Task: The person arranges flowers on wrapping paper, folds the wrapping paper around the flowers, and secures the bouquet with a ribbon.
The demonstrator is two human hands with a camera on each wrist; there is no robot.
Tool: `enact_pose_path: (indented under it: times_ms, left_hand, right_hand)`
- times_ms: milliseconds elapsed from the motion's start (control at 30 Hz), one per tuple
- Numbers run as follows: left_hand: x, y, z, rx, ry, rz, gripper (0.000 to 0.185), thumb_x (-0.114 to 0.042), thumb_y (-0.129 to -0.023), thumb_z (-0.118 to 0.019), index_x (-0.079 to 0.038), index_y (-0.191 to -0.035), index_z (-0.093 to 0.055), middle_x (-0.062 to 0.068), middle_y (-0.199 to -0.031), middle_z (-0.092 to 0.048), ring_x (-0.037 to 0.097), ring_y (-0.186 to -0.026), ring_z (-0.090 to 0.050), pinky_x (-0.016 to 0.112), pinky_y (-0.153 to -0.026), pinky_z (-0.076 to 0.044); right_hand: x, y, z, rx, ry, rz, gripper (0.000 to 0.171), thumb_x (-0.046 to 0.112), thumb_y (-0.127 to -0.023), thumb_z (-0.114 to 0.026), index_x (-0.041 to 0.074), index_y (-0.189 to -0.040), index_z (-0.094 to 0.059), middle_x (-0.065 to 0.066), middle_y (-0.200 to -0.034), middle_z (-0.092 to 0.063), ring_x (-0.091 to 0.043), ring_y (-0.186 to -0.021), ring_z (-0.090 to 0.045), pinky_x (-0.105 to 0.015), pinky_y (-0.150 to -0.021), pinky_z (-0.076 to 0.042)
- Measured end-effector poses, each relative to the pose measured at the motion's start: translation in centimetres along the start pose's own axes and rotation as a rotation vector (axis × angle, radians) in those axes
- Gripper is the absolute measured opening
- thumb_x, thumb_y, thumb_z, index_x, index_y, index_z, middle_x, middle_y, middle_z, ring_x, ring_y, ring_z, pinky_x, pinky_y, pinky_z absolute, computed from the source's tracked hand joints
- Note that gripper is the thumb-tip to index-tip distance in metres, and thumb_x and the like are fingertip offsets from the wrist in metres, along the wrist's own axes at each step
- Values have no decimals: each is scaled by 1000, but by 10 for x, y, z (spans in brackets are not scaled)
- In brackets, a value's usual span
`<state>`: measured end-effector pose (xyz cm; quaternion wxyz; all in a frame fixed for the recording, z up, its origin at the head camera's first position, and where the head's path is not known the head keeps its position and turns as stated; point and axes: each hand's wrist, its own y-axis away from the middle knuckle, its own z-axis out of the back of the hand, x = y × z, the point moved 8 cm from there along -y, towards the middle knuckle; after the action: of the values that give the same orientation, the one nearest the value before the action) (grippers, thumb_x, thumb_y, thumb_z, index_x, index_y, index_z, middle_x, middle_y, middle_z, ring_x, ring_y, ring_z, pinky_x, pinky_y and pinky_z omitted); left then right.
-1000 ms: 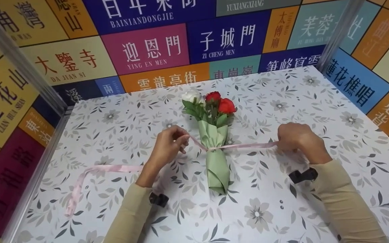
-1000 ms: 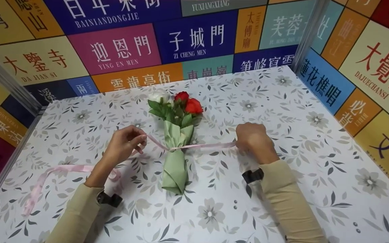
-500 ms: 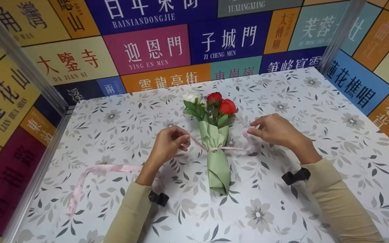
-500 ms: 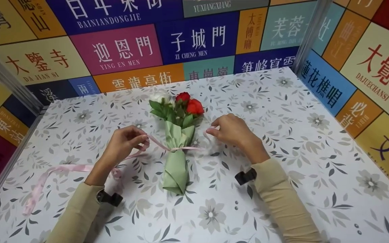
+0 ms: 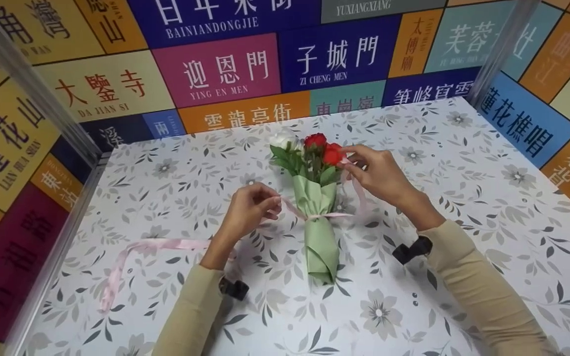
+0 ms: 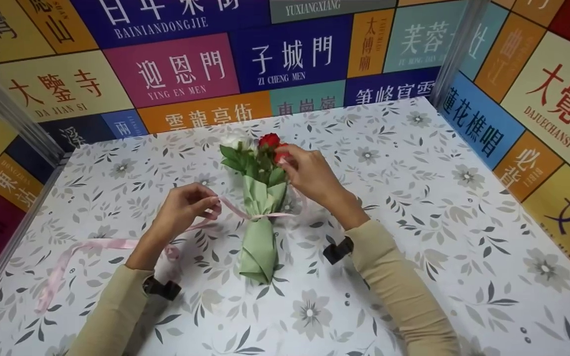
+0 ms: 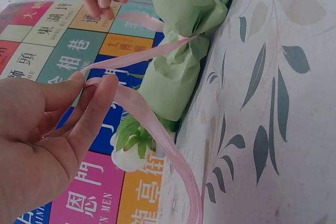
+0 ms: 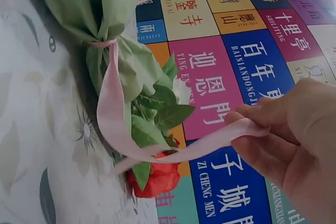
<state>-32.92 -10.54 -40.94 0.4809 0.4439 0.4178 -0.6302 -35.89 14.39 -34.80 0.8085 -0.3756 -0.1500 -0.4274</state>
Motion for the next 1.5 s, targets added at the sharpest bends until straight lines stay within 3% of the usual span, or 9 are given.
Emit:
enact_pose_path:
  times_ms: [233,367,700,933,1033,1100,1200,1333,1500]
  left_hand:
    - [0,-1,-1,6,-9,6,6,1,-93,-66,6,-96,-68,21,-88,-71,19,-73,-71,33,-67,-62]
    - [0,-1,-2,15,-11,2,7,0,-93,-67,6,-96,-69,23,-90,-71,26,-76,-72,35,-68,-62]
    - [-1,2,-5,52,-69,-12,11,-5,-93,-69,4,-97,-73,30,-98,-72,34,-82,-74,34,-69,-62]
    - [-1,2,-4,54,-54,-6,10,-5,-93,-69,4,-96,-73,24,-91,-73,40,-85,-73,34,-68,-62]
    - [-2,2,-4,47,-48,-2,10,-4,-92,-69,4,-96,-73,22,-89,-73,35,-80,-74,34,-67,-62]
    - [-2,2,-3,45,-46,3,10,-4,-92,-69,4,-96,-72,22,-88,-73,32,-78,-74,34,-67,-62]
    - [-1,1,-3,36,-35,11,9,-3,-92,-69,4,-96,-73,21,-89,-73,31,-78,-74,33,-65,-62]
    - [-1,1,-3,13,-34,16,8,-3,-92,-69,3,-95,-73,20,-87,-73,32,-76,-74,29,-59,-60]
    - [1,0,-7,-7,-58,9,7,-4,-92,-70,2,-93,-74,18,-84,-75,24,-67,-72,24,-51,-53]
  right_hand:
    - [3,-13,-11,87,-76,-82,39,3,-97,-62,11,-135,-61,-13,-121,-72,-26,-82,-73,-19,-58,-46]
    - [9,-20,-22,148,-123,-99,37,2,-100,-56,16,-133,-62,-12,-111,-73,-23,-72,-67,-21,-55,-44]
    - [50,-33,-58,306,-313,74,38,-1,-103,-42,13,-127,-68,-5,-125,-69,-21,-91,-58,-27,-78,-44]
    - [44,-35,-80,445,-280,31,54,-4,-102,-41,26,-144,-55,-6,-126,-71,-19,-66,-56,-24,-55,-39]
    - [33,-34,-86,480,-150,4,61,0,-102,-47,28,-156,-36,-8,-135,-66,-30,-98,-66,-30,-73,-52]
    - [26,-32,-88,478,-59,-6,62,5,-102,-51,25,-157,-32,-8,-143,-60,-33,-127,-57,-40,-97,-52]
    - [24,-29,-86,429,-25,15,48,12,-102,-55,16,-150,-48,-9,-149,-53,-31,-143,-43,-51,-120,-32]
    - [30,-23,-82,372,-116,72,27,17,-101,-60,11,-123,-72,-8,-129,-65,-29,-128,-54,-49,-110,-41]
    - [38,-13,-90,400,-192,103,24,30,-94,-70,15,-111,-78,-4,-105,-71,-26,-105,-60,-51,-94,-48]
